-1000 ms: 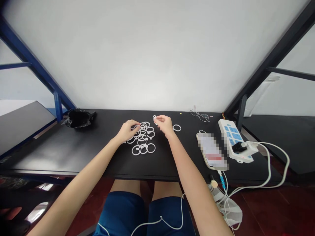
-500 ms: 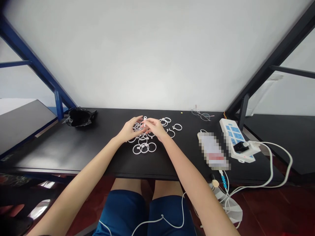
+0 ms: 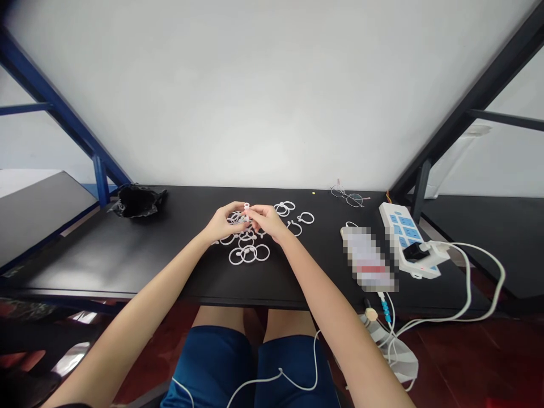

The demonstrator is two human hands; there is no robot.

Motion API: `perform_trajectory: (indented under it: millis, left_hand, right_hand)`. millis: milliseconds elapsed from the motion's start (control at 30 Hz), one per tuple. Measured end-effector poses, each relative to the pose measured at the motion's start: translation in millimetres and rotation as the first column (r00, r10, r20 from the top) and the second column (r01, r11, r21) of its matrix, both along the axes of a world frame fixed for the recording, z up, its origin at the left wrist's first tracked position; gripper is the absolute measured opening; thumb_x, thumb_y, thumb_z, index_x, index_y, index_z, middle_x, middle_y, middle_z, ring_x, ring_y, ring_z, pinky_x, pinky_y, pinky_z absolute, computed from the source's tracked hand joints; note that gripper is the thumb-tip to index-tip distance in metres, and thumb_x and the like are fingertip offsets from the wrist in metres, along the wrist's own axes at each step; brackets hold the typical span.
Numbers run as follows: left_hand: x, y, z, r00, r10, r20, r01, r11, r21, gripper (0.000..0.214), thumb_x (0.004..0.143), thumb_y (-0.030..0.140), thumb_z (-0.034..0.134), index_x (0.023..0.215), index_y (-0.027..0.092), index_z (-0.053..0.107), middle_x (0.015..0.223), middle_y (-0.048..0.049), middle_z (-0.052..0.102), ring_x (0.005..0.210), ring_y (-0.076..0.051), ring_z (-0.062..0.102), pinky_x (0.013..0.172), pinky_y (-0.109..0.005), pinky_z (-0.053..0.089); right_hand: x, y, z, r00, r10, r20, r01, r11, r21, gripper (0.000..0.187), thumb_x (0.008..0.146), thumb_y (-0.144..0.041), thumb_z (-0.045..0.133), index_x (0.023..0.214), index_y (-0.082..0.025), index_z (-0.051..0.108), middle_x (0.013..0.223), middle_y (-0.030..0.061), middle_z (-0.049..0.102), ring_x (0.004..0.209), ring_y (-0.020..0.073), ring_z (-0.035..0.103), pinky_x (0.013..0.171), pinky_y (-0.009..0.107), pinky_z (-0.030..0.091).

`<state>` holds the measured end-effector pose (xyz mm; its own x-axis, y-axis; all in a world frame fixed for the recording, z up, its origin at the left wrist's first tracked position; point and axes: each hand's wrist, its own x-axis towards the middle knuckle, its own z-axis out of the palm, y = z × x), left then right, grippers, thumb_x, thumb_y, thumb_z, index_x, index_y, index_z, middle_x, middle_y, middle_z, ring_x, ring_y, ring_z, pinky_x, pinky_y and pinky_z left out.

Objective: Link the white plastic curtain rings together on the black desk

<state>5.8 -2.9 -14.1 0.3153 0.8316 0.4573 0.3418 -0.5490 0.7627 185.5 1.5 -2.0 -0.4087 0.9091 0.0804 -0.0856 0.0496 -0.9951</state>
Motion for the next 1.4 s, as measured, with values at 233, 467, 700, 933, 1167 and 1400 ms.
perform_trajectory:
  millis: [233,467,700,933,1167,1400]
  left_hand:
    - [-1.5,4.5,-2.2,0.969,-0.056,0.239,0.104,0.976,-0.192,0.049,0.065,0.037,0.082,0.104,0.013,0.066,0.104,-0.0126,0.070,0.094,-0.026,0.068,0.085,-0.040,0.056]
    - [0.2,-2.3,4.0,0.958,-0.123,0.261,0.195,0.943,-0.270,0.045,0.070,0.040,0.078,0.105,0.012,0.071,0.097,-0.0109,0.074,0.093,-0.026,0.069,0.089,-0.043,0.055]
    - [1.3,-3.5,3.3,0.927,-0.142,0.347,0.254,0.918,-0.304,0.039,0.072,0.039,0.076,0.101,0.013,0.073,0.091,-0.0090,0.075,0.088,-0.026,0.071,0.087,-0.041,0.056]
    - [1.6,-1.7,1.7,0.943,-0.114,0.314,0.212,0.930,-0.300,0.043,0.071,0.043,0.076,0.102,0.012,0.072,0.094,-0.0095,0.075,0.089,-0.026,0.071,0.084,-0.041,0.057]
    - [-6.7,-0.2,5.4,0.994,0.104,-0.026,-0.102,0.993,0.062,0.030,0.074,0.037,0.072,0.097,0.018,0.072,0.098,-0.0069,0.073,0.091,-0.022,0.066,0.087,-0.036,0.052]
    - [-9.6,5.3,-6.1,0.945,0.117,-0.305,-0.040,0.968,0.249,0.029,0.078,0.035,0.068,0.102,0.020,0.071,0.097,-0.0067,0.072,0.092,-0.023,0.063,0.085,-0.037,0.051]
  right_hand:
    - [0.0,2.9,-4.7,0.999,-0.030,-0.016,0.030,0.999,0.014,0.033,0.068,-0.045,0.077,0.082,-0.017,0.067,0.068,0.0012,0.066,0.061,0.0128,0.063,0.053,0.023,0.052]
    - [-4.7,-3.5,-6.4,0.978,-0.203,0.046,0.180,0.937,0.299,0.031,0.076,-0.050,0.069,0.079,-0.020,0.060,0.068,0.0002,0.064,0.055,0.0119,0.059,0.052,0.024,0.049]
    - [-6.5,-8.3,-3.0,0.978,-0.206,0.034,0.183,0.927,0.328,0.033,0.077,-0.051,0.068,0.072,-0.020,0.057,0.064,-0.0006,0.061,0.053,0.0118,0.057,0.053,0.025,0.049]
    - [-11.1,-10.3,-5.2,0.973,-0.227,0.041,0.202,0.923,0.327,0.037,0.077,-0.055,0.067,0.072,-0.020,0.057,0.062,-0.0005,0.062,0.052,0.0118,0.057,0.053,0.025,0.050]
    - [23.0,18.2,0.3,0.791,-0.609,-0.066,0.600,0.748,0.284,0.032,0.089,-0.050,0.046,0.090,-0.020,0.058,0.082,0.0043,0.066,0.052,0.0110,0.056,0.051,0.024,0.049]
    - [48.0,33.1,-21.5,0.509,-0.748,0.426,0.362,0.635,0.683,0.014,0.075,-0.012,0.053,0.082,-0.019,0.062,0.090,0.0057,0.069,0.091,0.0226,0.060,0.088,0.036,0.045]
